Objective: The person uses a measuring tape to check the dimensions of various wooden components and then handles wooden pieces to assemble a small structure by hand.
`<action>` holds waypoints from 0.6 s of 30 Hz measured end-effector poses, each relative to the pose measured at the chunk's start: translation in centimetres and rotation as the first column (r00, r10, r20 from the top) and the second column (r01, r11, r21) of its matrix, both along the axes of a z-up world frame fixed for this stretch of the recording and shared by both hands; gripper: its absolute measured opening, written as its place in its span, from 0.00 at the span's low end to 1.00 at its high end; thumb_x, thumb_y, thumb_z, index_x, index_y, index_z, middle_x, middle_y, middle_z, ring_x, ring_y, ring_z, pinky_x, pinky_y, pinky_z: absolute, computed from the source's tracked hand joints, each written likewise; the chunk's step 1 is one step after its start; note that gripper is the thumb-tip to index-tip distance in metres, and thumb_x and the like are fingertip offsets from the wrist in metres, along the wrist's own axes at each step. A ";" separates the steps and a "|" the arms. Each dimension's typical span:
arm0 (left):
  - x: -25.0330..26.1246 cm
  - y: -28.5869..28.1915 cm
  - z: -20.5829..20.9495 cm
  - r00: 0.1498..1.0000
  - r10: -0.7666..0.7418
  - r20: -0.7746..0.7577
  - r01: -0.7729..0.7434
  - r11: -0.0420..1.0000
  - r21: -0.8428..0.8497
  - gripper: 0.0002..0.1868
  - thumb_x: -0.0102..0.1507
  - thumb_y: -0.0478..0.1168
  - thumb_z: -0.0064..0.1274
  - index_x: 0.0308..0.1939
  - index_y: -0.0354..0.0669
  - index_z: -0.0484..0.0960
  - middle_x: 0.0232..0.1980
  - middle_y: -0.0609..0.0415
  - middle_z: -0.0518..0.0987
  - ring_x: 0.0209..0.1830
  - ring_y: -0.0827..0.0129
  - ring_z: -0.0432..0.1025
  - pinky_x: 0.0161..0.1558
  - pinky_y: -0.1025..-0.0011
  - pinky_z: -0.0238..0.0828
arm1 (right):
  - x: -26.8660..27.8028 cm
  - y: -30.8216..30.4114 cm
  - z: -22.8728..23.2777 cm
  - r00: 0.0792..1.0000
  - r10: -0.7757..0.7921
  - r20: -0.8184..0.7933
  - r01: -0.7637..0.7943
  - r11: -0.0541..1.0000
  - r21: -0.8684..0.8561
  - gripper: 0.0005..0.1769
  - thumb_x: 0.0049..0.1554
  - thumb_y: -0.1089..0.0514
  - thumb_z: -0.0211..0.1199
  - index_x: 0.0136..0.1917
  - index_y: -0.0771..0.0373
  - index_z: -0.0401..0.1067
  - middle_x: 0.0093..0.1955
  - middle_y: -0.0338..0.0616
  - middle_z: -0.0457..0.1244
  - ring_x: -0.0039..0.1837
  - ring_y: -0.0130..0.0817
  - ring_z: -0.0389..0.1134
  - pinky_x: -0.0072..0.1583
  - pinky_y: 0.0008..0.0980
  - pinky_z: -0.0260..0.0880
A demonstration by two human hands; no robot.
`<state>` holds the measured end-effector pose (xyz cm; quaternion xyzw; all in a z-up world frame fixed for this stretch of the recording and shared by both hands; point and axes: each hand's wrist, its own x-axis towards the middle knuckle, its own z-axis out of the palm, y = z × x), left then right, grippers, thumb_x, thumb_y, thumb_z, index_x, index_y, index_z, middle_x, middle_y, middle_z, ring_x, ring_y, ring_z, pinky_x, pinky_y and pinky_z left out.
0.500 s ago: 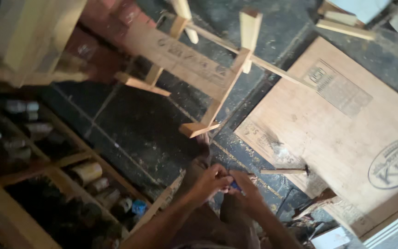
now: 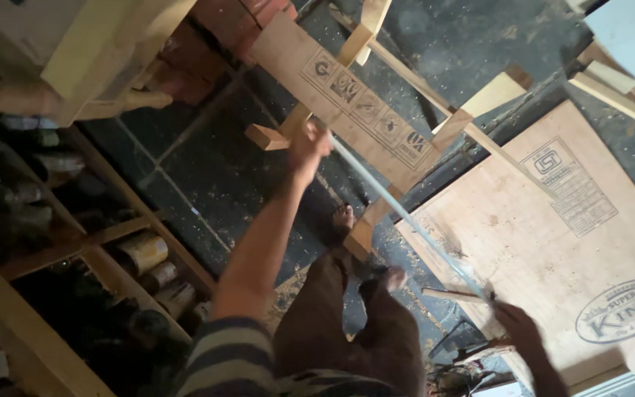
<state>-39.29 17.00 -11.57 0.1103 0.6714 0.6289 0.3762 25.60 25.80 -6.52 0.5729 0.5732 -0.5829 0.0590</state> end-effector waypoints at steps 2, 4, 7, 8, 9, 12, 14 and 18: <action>-4.2 1.7 -6.5 0.991 0.135 0.020 -0.136 0.989 0.057 0.11 0.68 0.38 0.58 0.42 0.33 0.74 0.31 0.54 0.75 0.27 0.74 0.70 0.28 0.74 0.67 | 1.9 1.5 0.3 0.982 -0.070 0.176 0.090 0.990 -0.107 0.18 0.61 0.55 0.64 0.60 0.66 0.79 0.48 0.50 0.72 0.47 0.37 0.70 0.48 0.40 0.71; -6.7 3.2 -10.1 0.967 0.255 0.016 -0.255 0.967 -0.007 0.12 0.66 0.37 0.57 0.46 0.33 0.74 0.34 0.53 0.75 0.28 0.73 0.70 0.28 0.73 0.69 | 2.1 2.9 1.7 0.958 -0.017 0.287 0.030 0.999 -0.041 0.17 0.61 0.52 0.63 0.57 0.65 0.81 0.47 0.47 0.73 0.47 0.33 0.70 0.46 0.39 0.71; -6.4 3.9 -12.7 0.951 0.286 -0.119 -0.297 0.952 -0.079 0.21 0.66 0.40 0.57 0.56 0.30 0.70 0.43 0.45 0.77 0.39 0.64 0.74 0.41 0.67 0.75 | -0.8 4.4 1.4 0.949 0.061 0.309 -0.078 0.996 0.042 0.16 0.63 0.51 0.62 0.56 0.62 0.82 0.48 0.47 0.74 0.48 0.33 0.71 0.49 0.38 0.72; -5.7 4.0 -12.8 0.927 0.220 -0.304 -0.266 0.956 -0.121 0.27 0.66 0.42 0.57 0.61 0.28 0.66 0.47 0.42 0.78 0.46 0.60 0.75 0.47 0.65 0.74 | -2.1 4.9 0.1 0.959 0.120 0.258 -0.148 0.984 0.094 0.16 0.63 0.51 0.61 0.56 0.62 0.82 0.48 0.45 0.74 0.49 0.31 0.72 0.52 0.35 0.71; -4.9 4.1 -12.4 0.870 0.135 -0.475 -0.241 0.956 -0.169 0.32 0.67 0.43 0.57 0.66 0.26 0.63 0.52 0.39 0.78 0.52 0.56 0.76 0.54 0.63 0.73 | -2.9 5.5 -1.5 0.961 0.181 0.208 -0.214 0.965 0.149 0.16 0.63 0.51 0.60 0.55 0.61 0.82 0.49 0.44 0.75 0.50 0.29 0.73 0.54 0.32 0.70; 1.0 -0.5 -9.7 0.847 -0.045 -0.529 -0.094 0.968 -0.232 0.28 0.70 0.45 0.53 0.68 0.29 0.68 0.63 0.33 0.75 0.64 0.47 0.72 0.63 0.60 0.69 | -4.2 6.9 -10.0 0.889 0.372 0.267 -0.445 0.838 0.315 0.14 0.63 0.55 0.59 0.59 0.56 0.79 0.54 0.46 0.72 0.54 0.40 0.72 0.55 0.41 0.73; 5.1 -4.2 -7.8 0.915 -0.113 -0.387 -0.039 0.931 -0.363 0.29 0.68 0.45 0.54 0.68 0.32 0.70 0.64 0.34 0.75 0.65 0.48 0.72 0.63 0.60 0.68 | -4.8 8.0 -17.5 0.444 0.657 0.610 -0.883 0.205 0.422 0.24 0.50 0.58 0.59 0.60 0.49 0.76 0.53 0.43 0.71 0.57 0.43 0.73 0.54 0.45 0.71; 12.8 -16.7 -7.2 0.976 -0.217 -0.009 0.154 0.722 -0.675 0.29 0.66 0.46 0.52 0.69 0.40 0.69 0.65 0.40 0.73 0.63 0.53 0.71 0.59 0.59 0.69 | -9.2 9.5 -25.0 0.452 0.577 0.681 -0.873 0.443 0.204 0.22 0.66 0.39 0.50 0.47 0.49 0.81 0.48 0.42 0.72 0.50 0.44 0.73 0.51 0.47 0.71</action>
